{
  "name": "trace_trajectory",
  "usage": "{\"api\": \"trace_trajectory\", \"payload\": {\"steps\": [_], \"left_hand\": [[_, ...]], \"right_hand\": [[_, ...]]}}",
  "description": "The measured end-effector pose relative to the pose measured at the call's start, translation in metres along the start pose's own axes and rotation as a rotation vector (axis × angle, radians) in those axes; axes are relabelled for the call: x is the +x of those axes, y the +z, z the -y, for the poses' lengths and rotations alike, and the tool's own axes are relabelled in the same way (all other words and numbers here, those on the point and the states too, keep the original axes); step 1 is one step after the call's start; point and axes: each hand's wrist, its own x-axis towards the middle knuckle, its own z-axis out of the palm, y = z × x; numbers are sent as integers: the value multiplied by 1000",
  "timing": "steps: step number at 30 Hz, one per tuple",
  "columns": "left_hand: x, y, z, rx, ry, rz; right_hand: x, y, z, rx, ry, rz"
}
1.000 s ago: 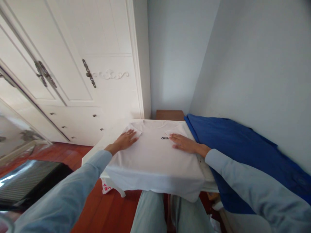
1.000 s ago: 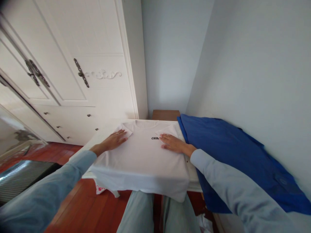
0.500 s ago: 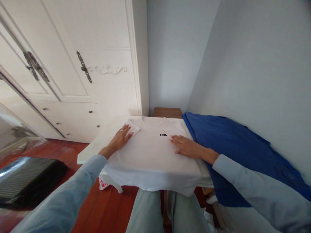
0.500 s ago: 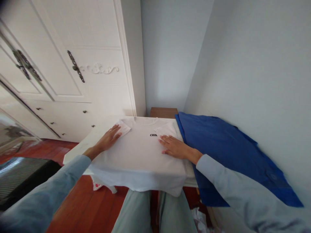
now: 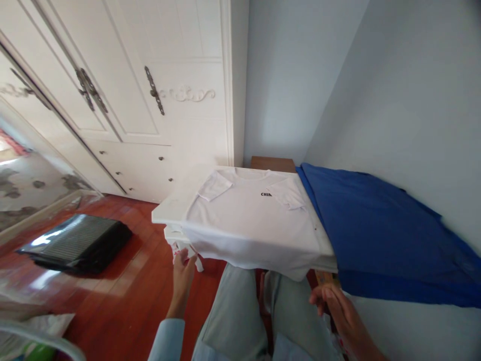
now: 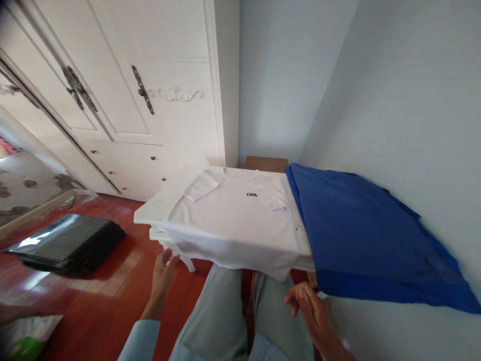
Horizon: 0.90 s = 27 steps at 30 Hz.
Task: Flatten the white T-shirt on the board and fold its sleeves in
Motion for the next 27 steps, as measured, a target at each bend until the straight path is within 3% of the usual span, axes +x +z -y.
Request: {"api": "trace_trajectory", "payload": {"steps": [2, 5, 9, 11, 14, 16, 20, 23, 27], "left_hand": [[2, 7, 9, 43, -63, 71], [2, 10, 6, 90, -78, 49], [-10, 3, -22, 33, 6, -125], [-27, 0, -43, -33, 77, -121], [-70, 9, -70, -104, 128, 82], [-109, 25, -77, -123, 122, 302], [-181, 70, -55, -169, 18, 796], [-207, 94, -30, -191, 8, 831], [-213, 107, -15, -254, -62, 932]], "right_hand": [[-7, 12, 0, 63, 50, -39], [-12, 30, 1, 156, 76, -73], [-15, 61, 1, 320, 139, -117], [-17, 81, 2, 336, 155, -113], [-21, 109, -1, 307, 157, -43], [-22, 125, -6, 309, 164, 10], [-23, 139, -24, 370, 164, -24], [-24, 134, -34, 458, 203, -100], [-30, 118, -35, 418, 238, -104]]}}
